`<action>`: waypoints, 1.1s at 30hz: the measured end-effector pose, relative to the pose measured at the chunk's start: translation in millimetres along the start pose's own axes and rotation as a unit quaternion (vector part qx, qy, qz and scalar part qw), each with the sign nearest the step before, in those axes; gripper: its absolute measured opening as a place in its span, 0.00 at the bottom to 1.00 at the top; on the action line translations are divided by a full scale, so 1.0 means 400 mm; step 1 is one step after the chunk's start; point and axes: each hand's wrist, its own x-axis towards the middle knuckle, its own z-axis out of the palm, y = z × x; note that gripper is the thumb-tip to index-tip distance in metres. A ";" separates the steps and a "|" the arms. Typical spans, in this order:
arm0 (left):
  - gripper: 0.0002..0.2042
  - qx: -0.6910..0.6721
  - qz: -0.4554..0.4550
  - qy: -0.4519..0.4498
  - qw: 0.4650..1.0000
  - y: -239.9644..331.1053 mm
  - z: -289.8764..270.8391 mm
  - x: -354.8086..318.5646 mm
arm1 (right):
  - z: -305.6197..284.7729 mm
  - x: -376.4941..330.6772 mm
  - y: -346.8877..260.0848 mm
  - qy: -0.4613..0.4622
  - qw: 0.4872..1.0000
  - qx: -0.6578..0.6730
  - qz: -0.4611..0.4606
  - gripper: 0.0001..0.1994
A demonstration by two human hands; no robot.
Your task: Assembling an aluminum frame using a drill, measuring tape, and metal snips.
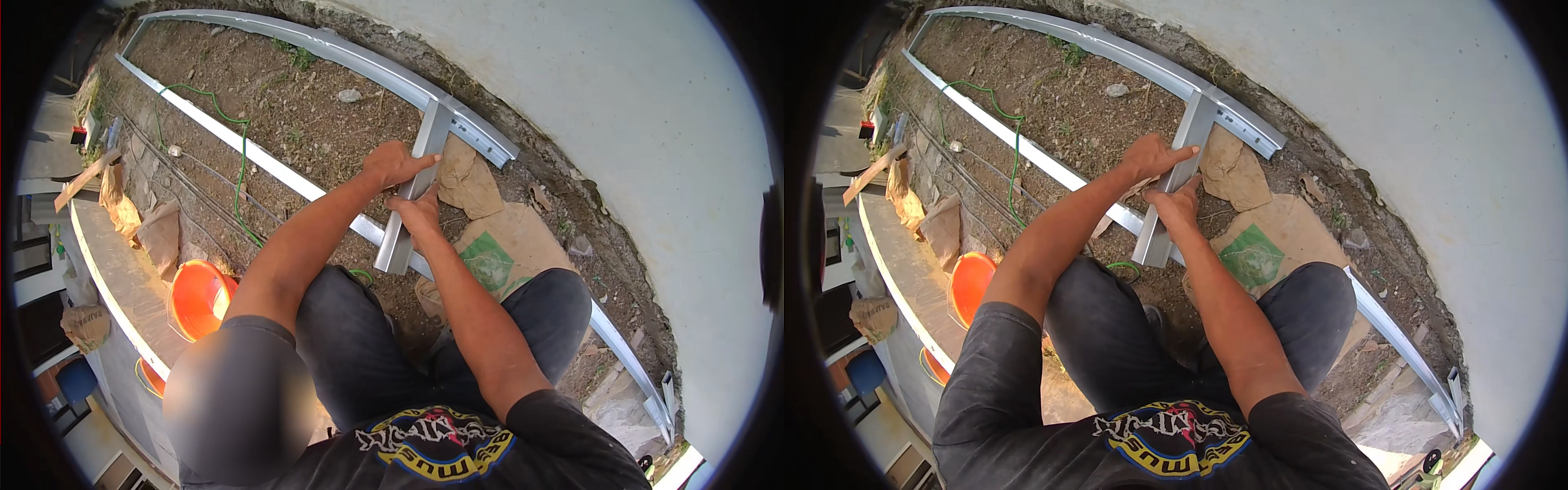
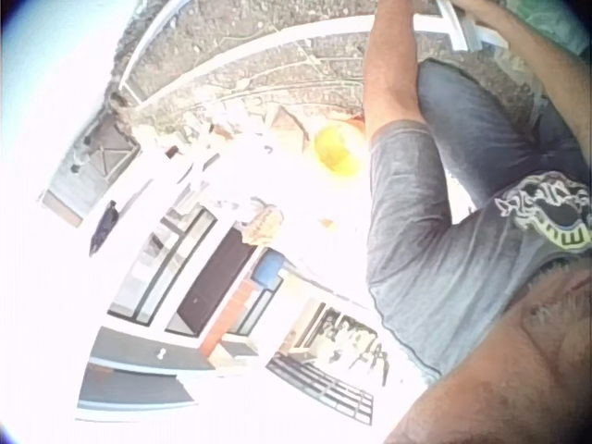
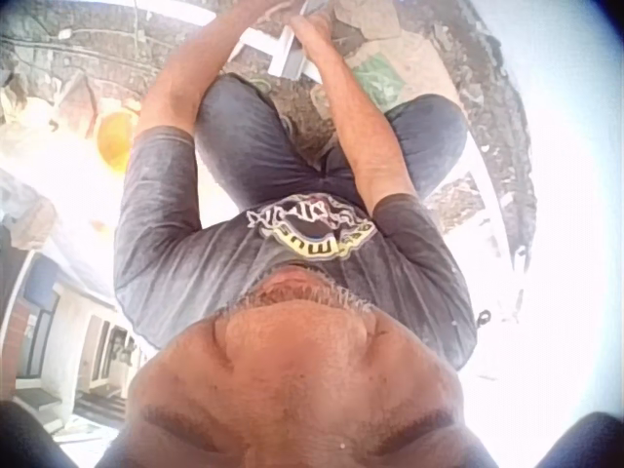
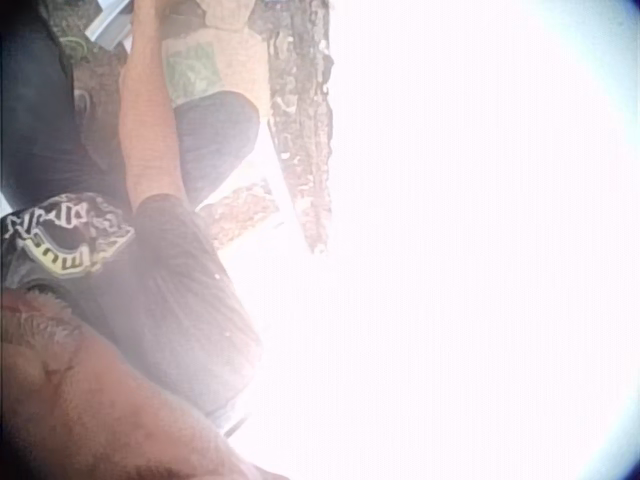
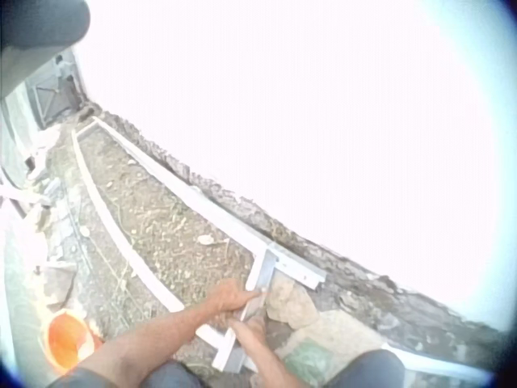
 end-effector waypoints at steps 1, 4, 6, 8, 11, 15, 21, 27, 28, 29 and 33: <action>0.38 -0.063 -0.030 -0.006 0.998 -0.019 -0.003 0.019 | -0.002 0.004 -0.001 0.006 1.000 -0.008 -0.005 0.54; 0.42 -0.039 -0.027 0.040 0.998 -0.144 -0.017 0.007 | -0.017 0.002 -0.010 -0.001 1.000 0.017 -0.002 0.58; 0.43 0.034 -0.051 0.068 0.996 -0.234 -0.026 -0.031 | -0.024 -0.002 -0.023 -0.020 0.997 0.072 0.015 0.63; 0.44 0.056 -0.075 0.067 0.993 -0.301 -0.019 -0.084 | -0.028 -0.006 -0.037 -0.018 0.998 0.061 0.023 0.63; 0.44 0.006 -0.126 0.090 0.988 -0.348 -0.008 -0.128 | -0.027 -0.012 -0.049 -0.022 0.998 0.044 0.036 0.64; 0.43 -0.015 -0.193 0.130 0.973 -0.366 -0.009 -0.153 | -0.029 -0.008 -0.053 -0.030 0.998 0.047 0.042 0.65; 0.42 -0.025 -0.224 0.122 0.967 -0.425 0.007 -0.196 | -0.044 -0.009 -0.056 -0.067 0.993 0.092 0.036 0.61; 0.32 -0.290 -0.324 0.166 0.885 -0.483 0.067 -0.170 | -0.035 -0.013 -0.064 -0.075 0.988 0.137 0.021 0.57; 0.32 -0.276 -0.328 0.156 0.890 -0.485 0.065 -0.158 | -0.030 -0.014 -0.064 -0.082 0.987 0.139 0.021 0.57; 0.32 -0.274 -0.312 0.172 0.893 -0.487 0.064 -0.158 | -0.025 -0.016 -0.063 -0.074 0.986 0.150 0.018 0.57; 0.22 -0.383 -0.311 0.153 0.856 -0.486 0.048 -0.198 | -0.008 -0.007 -0.060 -0.058 0.984 0.164 0.026 0.57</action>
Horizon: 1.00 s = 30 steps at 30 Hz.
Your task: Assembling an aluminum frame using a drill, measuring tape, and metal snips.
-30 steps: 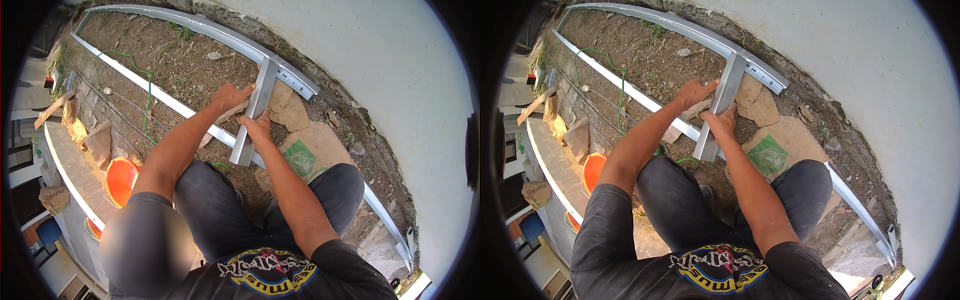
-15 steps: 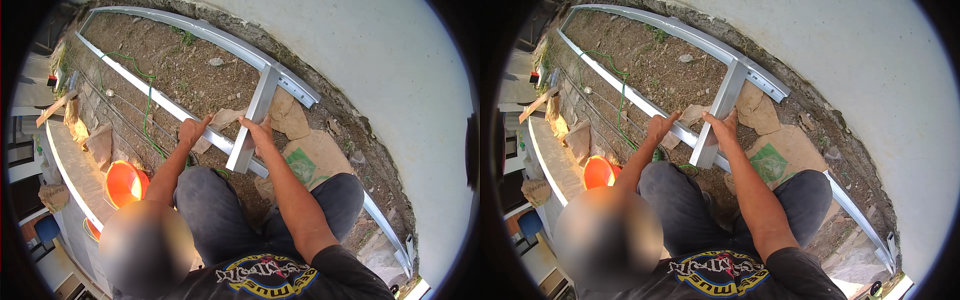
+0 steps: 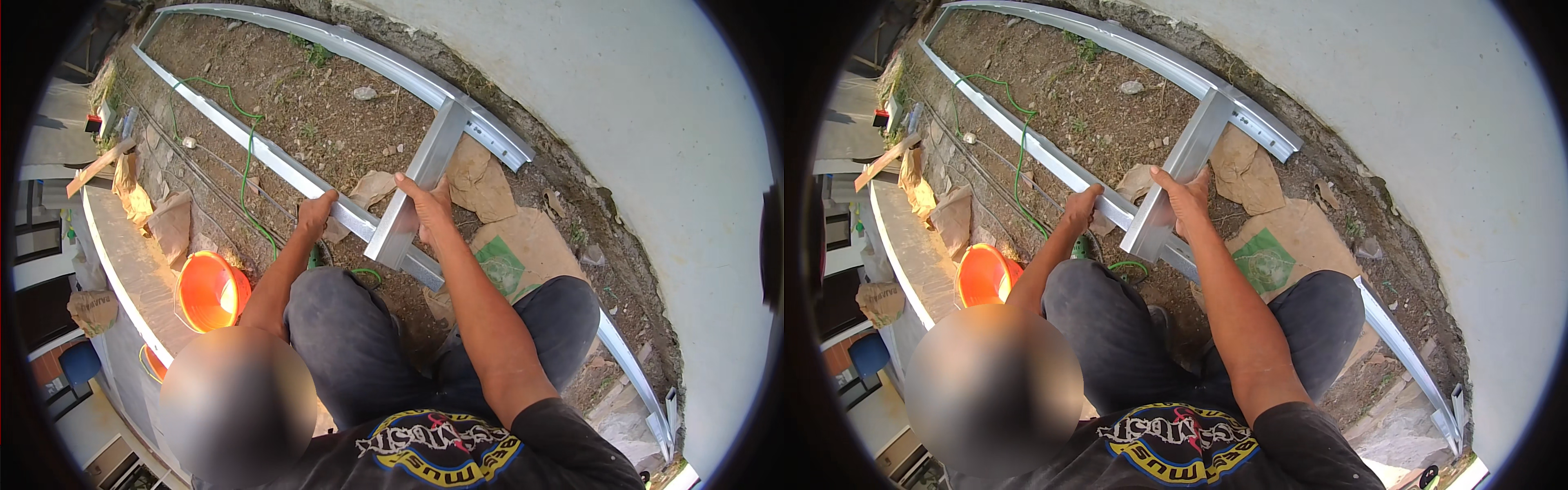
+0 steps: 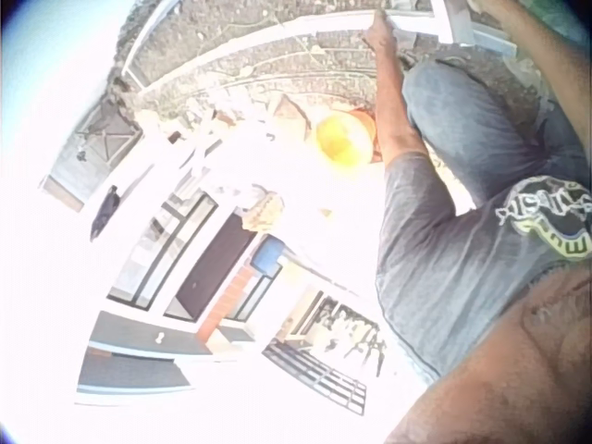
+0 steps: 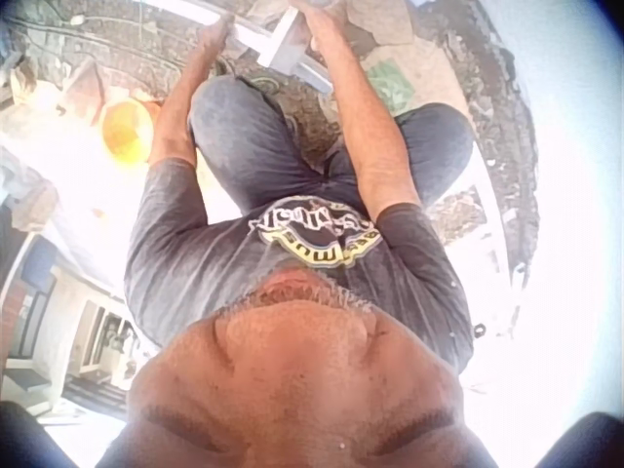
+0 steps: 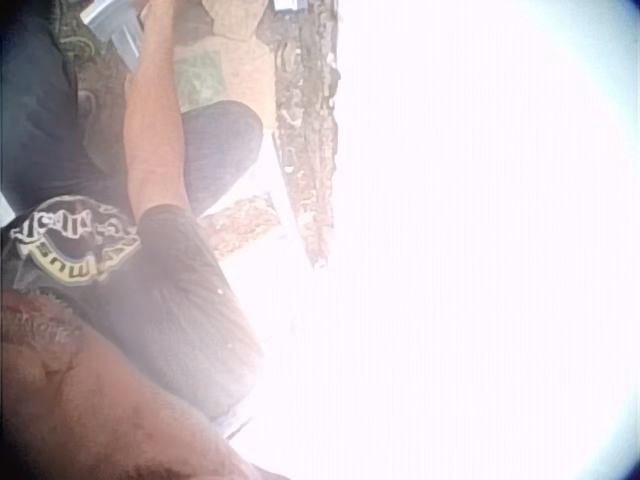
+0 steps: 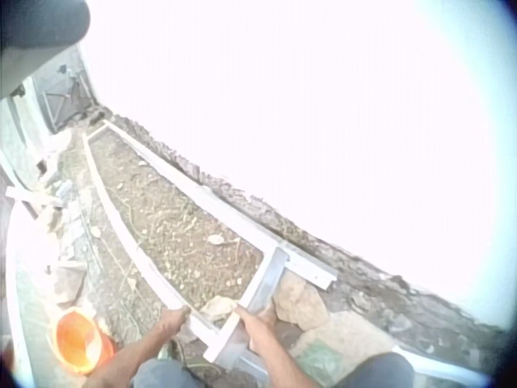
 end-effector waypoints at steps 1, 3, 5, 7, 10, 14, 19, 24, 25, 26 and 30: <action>0.22 -0.014 0.008 -0.006 1.000 -0.004 -0.013 -0.013 | 0.007 0.005 0.002 -0.002 1.000 0.002 0.004 0.57; 0.22 -0.024 0.012 -0.009 1.000 -0.015 -0.036 -0.037 | 0.023 0.015 0.007 0.027 0.999 -0.023 0.004 0.57; 0.21 -0.015 0.003 0.009 1.000 -0.019 -0.057 -0.052 | 0.044 0.017 0.013 0.018 1.000 -0.008 -0.004 0.59; 0.21 -0.022 0.007 0.006 1.000 -0.019 -0.076 -0.063 | 0.063 0.018 0.016 0.024 1.000 0.002 -0.005 0.60; 0.18 -0.039 0.002 -0.008 0.999 -0.017 -0.102 -0.081 | 0.088 0.021 0.020 0.046 0.999 0.001 0.017 0.65; 0.17 -0.044 0.008 -0.008 0.999 -0.023 -0.140 -0.112 | 0.093 0.060 0.040 0.099 0.995 -0.002 -0.002 0.56; 0.18 -0.052 -0.003 -0.026 0.998 -0.032 -0.157 -0.119 | 0.108 0.111 0.093 0.056 0.998 0.021 0.020 0.48; 0.22 -0.042 0.000 -0.013 0.999 -0.032 -0.144 -0.101 | 0.100 0.104 0.119 0.031 0.997 0.017 0.066 0.46; 0.22 -0.048 0.009 -0.009 0.999 -0.030 -0.139 -0.094 | 0.094 0.103 0.123 0.017 0.996 0.026 0.079 0.45; 0.23 -0.038 0.012 -0.010 0.999 -0.030 -0.134 -0.088 | 0.086 0.104 0.126 0.021 0.996 0.022 0.082 0.45; 0.19 -0.034 0.072 -0.011 0.997 -0.033 -0.092 -0.050 | 0.038 0.136 0.140 0.013 0.996 0.040 0.079 0.43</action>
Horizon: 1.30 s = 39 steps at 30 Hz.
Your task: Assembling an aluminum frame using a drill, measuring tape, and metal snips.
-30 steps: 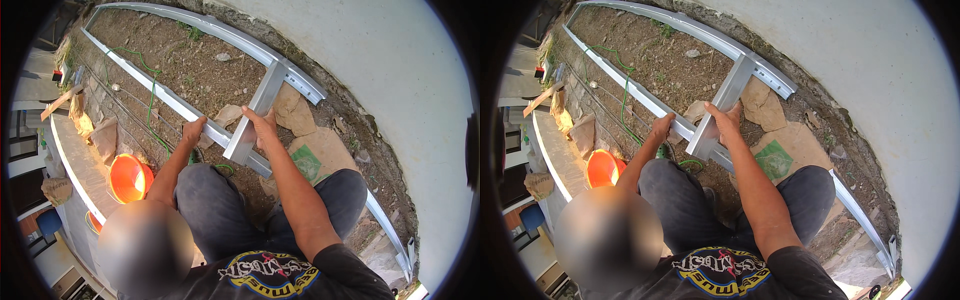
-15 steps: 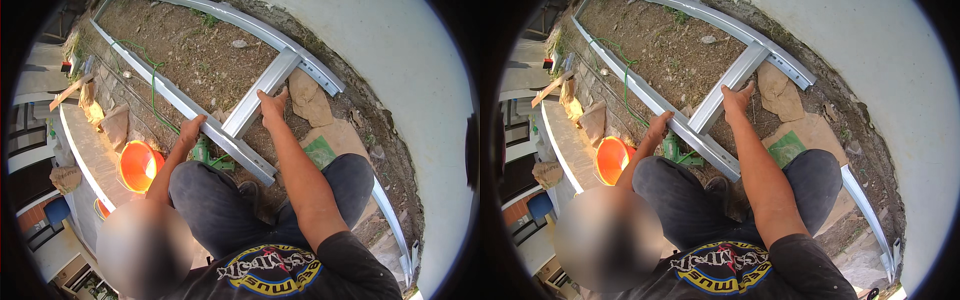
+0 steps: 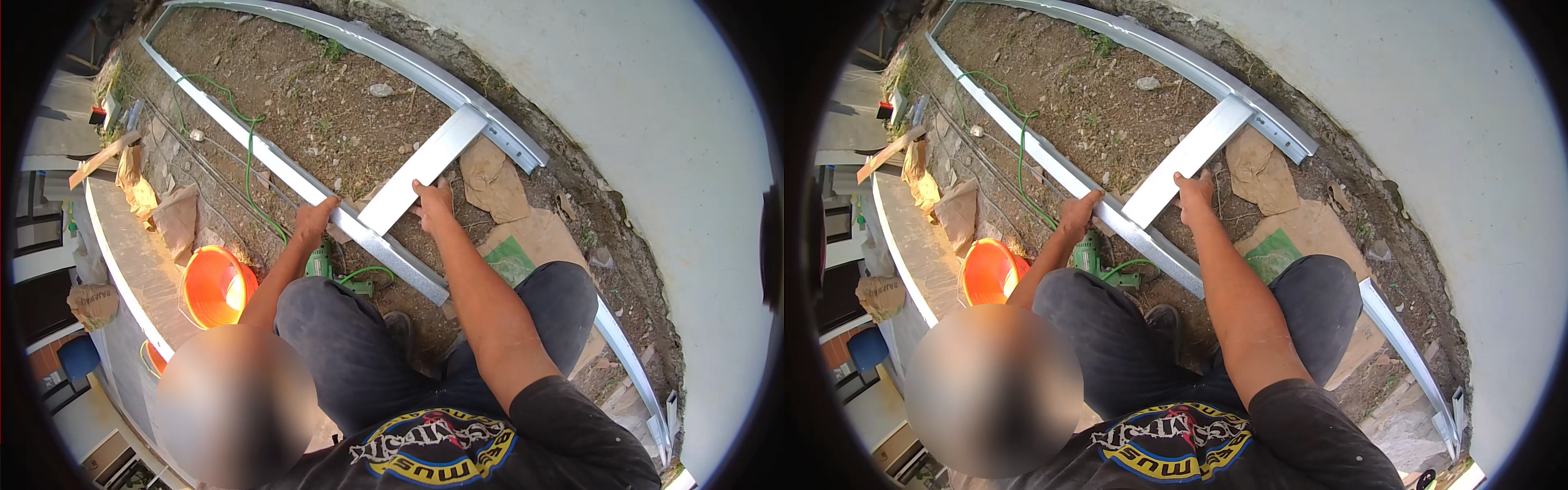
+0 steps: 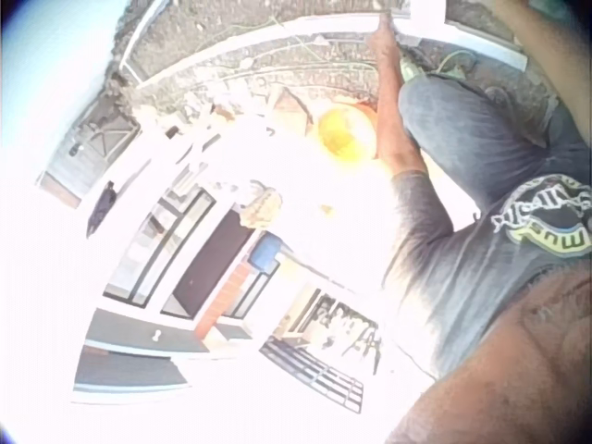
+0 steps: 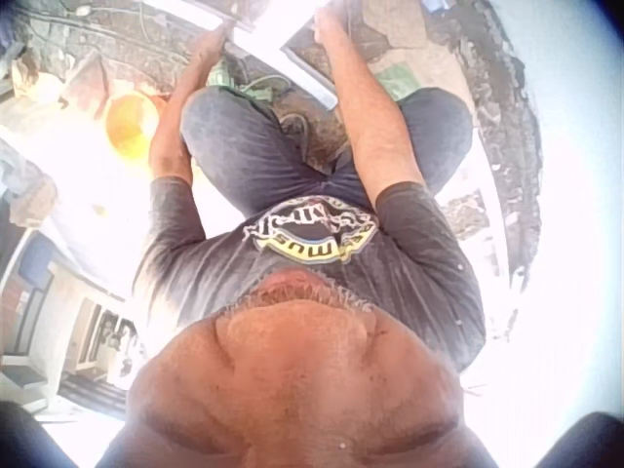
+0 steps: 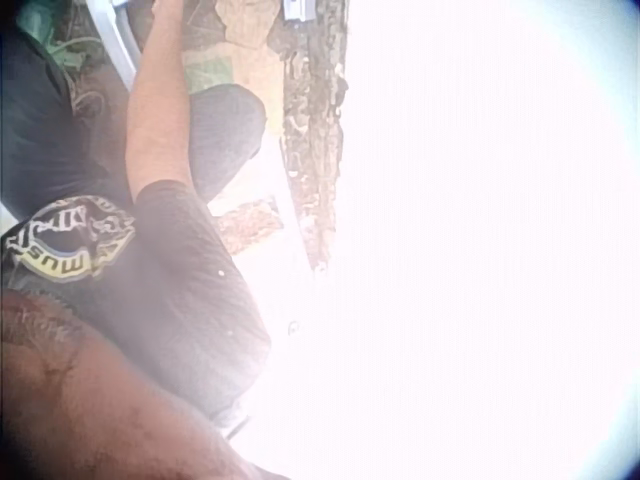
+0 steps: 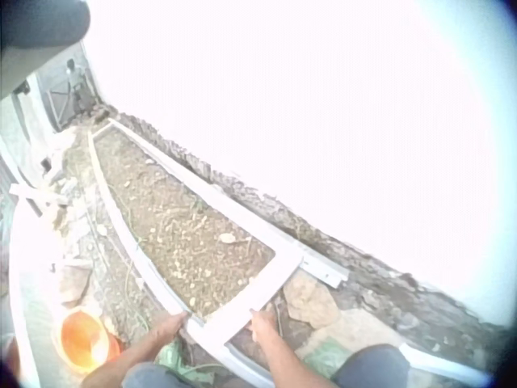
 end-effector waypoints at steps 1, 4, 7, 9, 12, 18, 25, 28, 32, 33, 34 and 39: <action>0.21 -0.003 0.004 0.002 1.000 -0.004 0.014 0.012 | -0.015 0.007 0.001 0.005 1.000 -0.018 0.003 0.43; 0.20 0.002 -0.003 -0.001 1.000 -0.020 0.041 0.039 | -0.022 0.022 -0.003 0.033 0.998 -0.049 -0.002 0.43; 0.23 0.017 -0.007 -0.003 1.000 -0.035 0.047 0.055 | 0.012 0.018 -0.016 0.142 0.970 -0.192 -0.039 0.54; 0.23 0.007 0.007 -0.012 1.000 -0.042 0.044 0.058 | 0.050 0.014 -0.033 0.164 0.956 -0.239 -0.048 0.58; 0.23 0.006 0.002 -0.019 1.000 -0.041 0.041 0.054 | 0.132 0.009 -0.046 0.237 0.926 -0.279 -0.090 0.68; 0.21 -0.010 0.016 -0.012 1.000 -0.023 0.047 0.034 | 0.184 0.022 -0.073 0.340 0.879 -0.332 0.049 0.70; 0.21 -0.003 0.020 -0.017 1.000 -0.018 0.045 0.021 | 0.131 0.056 -0.025 0.237 0.957 -0.139 -0.093 0.57; 0.21 -0.009 0.025 -0.014 1.000 -0.025 0.043 0.024 | 0.116 0.071 -0.012 0.207 0.970 -0.094 -0.089 0.46; 0.21 0.004 0.007 -0.022 1.000 -0.034 0.041 0.028 | 0.099 0.068 -0.007 0.145 0.982 -0.039 -0.117 0.44; 0.21 -0.011 0.032 -0.024 0.999 -0.036 0.040 0.027 | 0.096 0.066 -0.007 0.140 0.983 -0.037 -0.109 0.44; 0.21 -0.011 0.027 -0.020 0.999 -0.036 0.039 0.027 | 0.094 0.065 -0.008 0.141 0.984 -0.038 -0.098 0.44; 0.21 -0.020 0.017 -0.013 1.000 -0.035 0.038 0.021 | 0.079 0.072 -0.003 0.111 0.987 -0.048 -0.106 0.41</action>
